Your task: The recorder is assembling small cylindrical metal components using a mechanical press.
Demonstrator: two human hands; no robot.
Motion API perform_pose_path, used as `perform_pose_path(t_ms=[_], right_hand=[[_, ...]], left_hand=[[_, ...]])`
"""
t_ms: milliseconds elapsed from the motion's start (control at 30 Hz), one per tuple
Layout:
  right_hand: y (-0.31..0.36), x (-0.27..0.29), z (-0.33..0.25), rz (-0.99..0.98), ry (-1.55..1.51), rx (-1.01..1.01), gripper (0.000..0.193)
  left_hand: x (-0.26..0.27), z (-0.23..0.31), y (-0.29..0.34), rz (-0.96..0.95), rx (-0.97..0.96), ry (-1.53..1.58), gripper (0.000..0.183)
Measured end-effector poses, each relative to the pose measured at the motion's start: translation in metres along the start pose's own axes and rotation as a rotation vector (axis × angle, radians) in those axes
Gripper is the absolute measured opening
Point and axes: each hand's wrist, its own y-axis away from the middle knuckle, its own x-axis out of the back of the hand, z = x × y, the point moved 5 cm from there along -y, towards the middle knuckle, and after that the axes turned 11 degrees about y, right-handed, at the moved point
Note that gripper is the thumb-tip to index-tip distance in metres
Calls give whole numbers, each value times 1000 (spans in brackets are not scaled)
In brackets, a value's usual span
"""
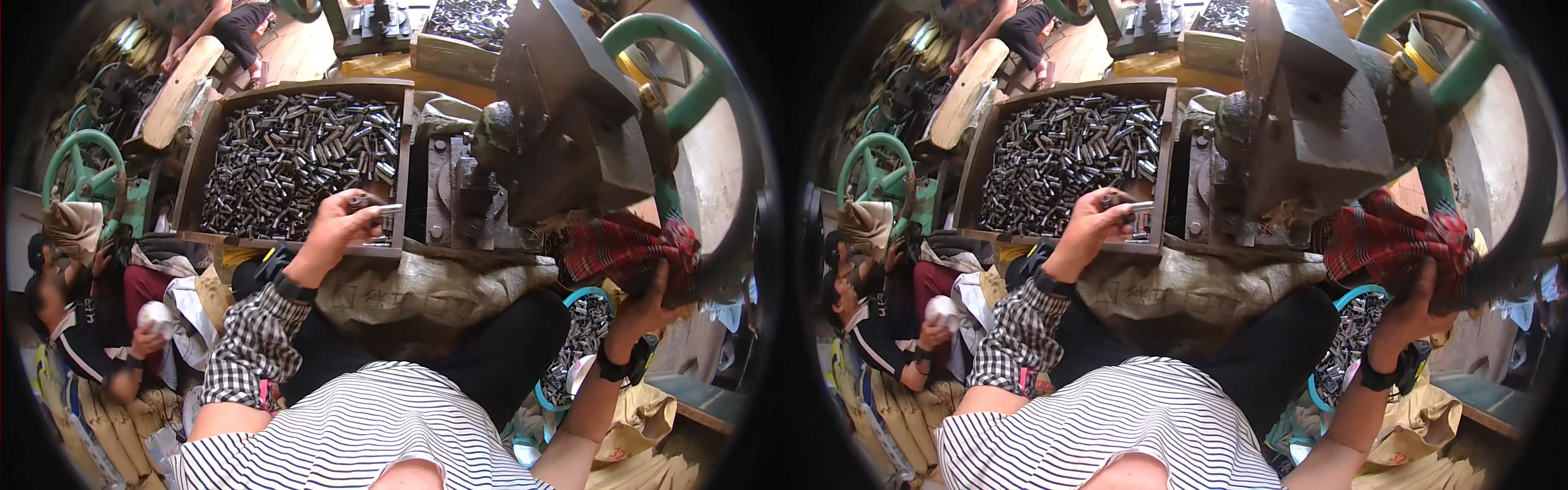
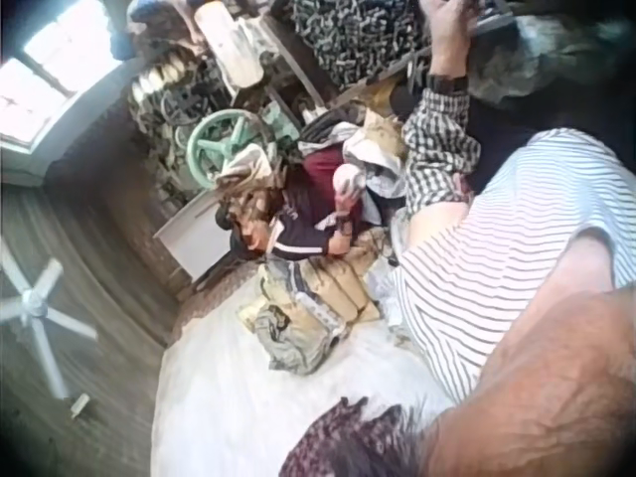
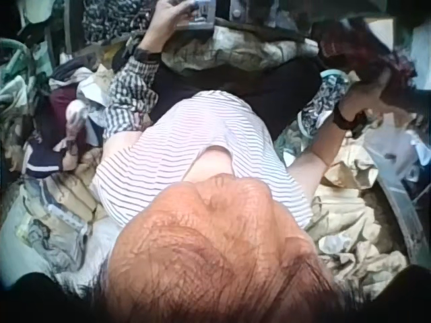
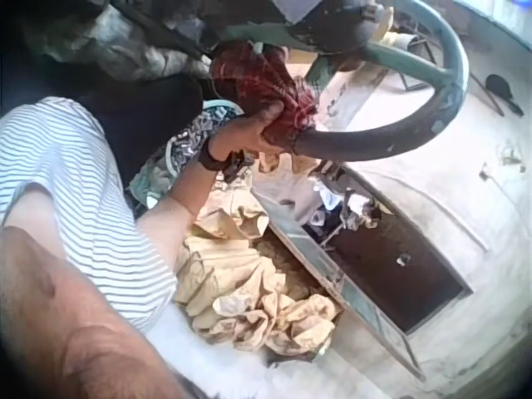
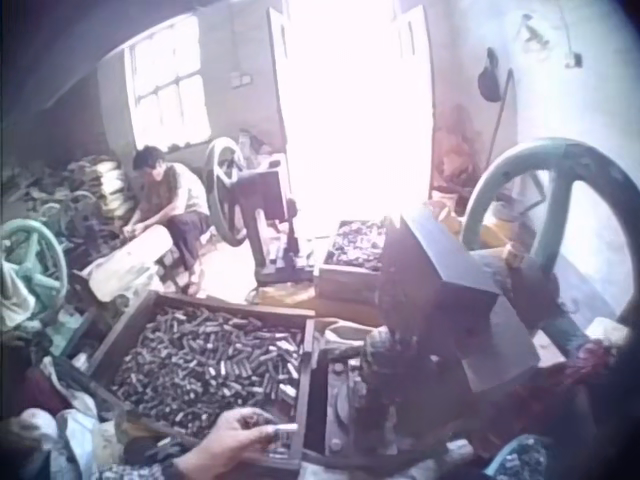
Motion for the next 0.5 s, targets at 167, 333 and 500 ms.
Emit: perform_pose_path(t_ms=[167, 333, 500], right_hand=[[-1, 6, 4, 27, 100, -88, 28], [-22, 5, -21, -132, 504, 274, 33], [-77, 22, -64, -400, 985, 864, 36]], left_hand=[[-35, -16, -41, -115, 64, -32, 15], [-33, -30, -85, -93, 41, -67, 14], [-47, -34, -106, -136, 20, -103, 13]])
